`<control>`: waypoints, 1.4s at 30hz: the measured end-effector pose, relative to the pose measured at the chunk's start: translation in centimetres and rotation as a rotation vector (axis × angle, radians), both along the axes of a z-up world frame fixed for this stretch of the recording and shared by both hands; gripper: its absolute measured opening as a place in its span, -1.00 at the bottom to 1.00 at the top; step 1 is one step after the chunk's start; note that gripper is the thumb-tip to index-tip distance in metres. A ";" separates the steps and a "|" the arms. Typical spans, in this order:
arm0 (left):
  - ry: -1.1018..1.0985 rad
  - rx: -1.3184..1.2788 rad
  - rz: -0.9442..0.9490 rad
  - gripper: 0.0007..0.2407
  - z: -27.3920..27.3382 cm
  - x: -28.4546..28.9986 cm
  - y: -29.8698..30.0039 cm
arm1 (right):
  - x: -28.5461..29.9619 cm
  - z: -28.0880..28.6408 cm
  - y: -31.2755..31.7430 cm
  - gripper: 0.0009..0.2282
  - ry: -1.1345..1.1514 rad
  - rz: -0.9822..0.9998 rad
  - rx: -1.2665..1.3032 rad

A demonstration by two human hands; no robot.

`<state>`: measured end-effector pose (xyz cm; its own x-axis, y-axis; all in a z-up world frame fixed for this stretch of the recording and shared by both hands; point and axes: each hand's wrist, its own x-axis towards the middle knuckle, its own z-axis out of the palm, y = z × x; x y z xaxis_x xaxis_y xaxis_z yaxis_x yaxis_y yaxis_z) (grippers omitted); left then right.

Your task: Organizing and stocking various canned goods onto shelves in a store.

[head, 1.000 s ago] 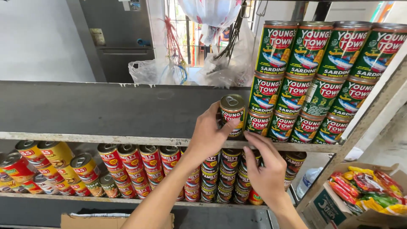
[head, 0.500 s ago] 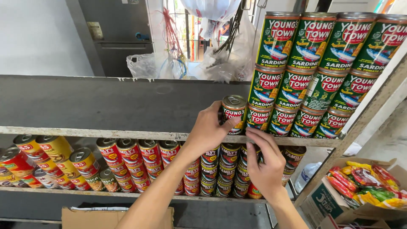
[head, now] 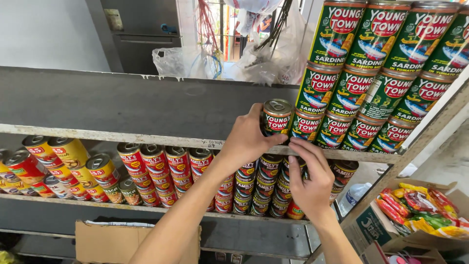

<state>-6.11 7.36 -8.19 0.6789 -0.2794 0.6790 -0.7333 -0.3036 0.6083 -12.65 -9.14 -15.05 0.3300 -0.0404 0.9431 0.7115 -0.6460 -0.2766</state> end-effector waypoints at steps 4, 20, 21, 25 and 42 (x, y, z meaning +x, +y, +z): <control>-0.044 -0.025 -0.001 -0.47 0.0 -0.2 -0.2 | -0.2 0.1 -0.1 -0.80 0.018 0.005 -0.007; -0.096 0.094 0.095 -0.37 0.1 -0.2 0.1 | -0.1 0.1 0.1 -0.79 0.019 0.014 -0.009; -0.098 0.110 0.102 -0.34 0.0 -0.2 0.1 | -0.1 0.0 0.1 -0.79 0.007 0.003 -0.007; -0.083 0.096 0.085 -0.33 -0.4 -0.4 0.0 | -0.3 -0.1 0.4 -0.79 0.017 0.007 -0.005; -0.095 -0.237 0.341 -0.69 -16.5 -13.4 12.3 | -2.8 -18.8 9.9 -0.82 0.207 0.187 0.121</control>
<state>-19.48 19.63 -24.69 0.6370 0.1218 0.7612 -0.6709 -0.3988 0.6252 -15.49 0.75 -33.87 0.5270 -0.0690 0.8471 0.7353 -0.4629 -0.4951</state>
